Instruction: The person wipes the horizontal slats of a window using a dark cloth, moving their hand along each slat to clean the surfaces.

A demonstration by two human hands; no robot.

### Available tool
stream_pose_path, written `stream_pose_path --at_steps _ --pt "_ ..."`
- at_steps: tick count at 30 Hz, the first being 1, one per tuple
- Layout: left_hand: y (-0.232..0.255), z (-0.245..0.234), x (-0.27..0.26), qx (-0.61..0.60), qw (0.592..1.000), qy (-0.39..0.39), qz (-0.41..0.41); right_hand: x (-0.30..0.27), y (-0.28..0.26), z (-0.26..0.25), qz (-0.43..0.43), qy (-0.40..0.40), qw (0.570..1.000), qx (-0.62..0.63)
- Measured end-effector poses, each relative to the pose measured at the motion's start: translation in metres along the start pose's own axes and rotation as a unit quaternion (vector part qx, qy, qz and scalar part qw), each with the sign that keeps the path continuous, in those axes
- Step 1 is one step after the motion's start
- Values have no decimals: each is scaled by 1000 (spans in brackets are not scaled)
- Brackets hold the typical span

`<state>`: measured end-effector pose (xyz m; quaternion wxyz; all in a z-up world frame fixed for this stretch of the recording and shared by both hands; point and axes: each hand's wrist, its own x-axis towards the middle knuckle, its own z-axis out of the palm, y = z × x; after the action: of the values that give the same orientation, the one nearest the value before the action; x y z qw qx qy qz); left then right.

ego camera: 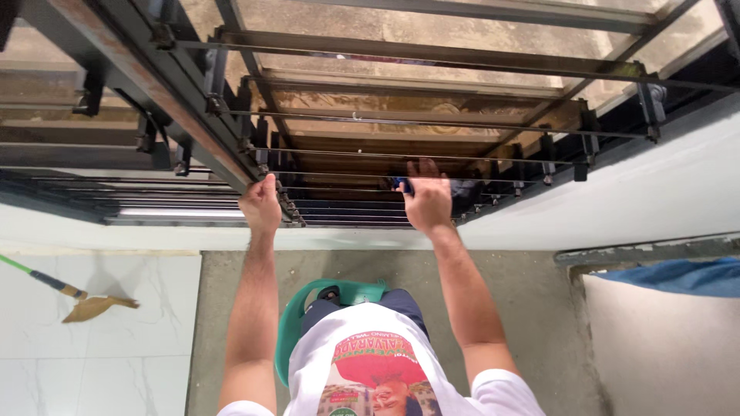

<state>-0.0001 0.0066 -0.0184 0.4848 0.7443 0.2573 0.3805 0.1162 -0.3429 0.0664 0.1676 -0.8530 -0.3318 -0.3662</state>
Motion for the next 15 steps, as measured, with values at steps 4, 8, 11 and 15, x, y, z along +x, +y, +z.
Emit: stream_pose_path --at_steps 4,8,11,15 --pt "-5 -2 0 18 1000 -9 -8 -16 64 -16 137 -174 974 -44" --pt "-9 1 4 29 999 -3 19 -16 122 -34 5 -26 980 -198" --pt "-6 5 -3 -11 1000 4 -1 1 80 -25 68 -40 993 -88" --pt "0 2 -1 -31 998 -10 -48 36 -71 10 113 -115 978 134"
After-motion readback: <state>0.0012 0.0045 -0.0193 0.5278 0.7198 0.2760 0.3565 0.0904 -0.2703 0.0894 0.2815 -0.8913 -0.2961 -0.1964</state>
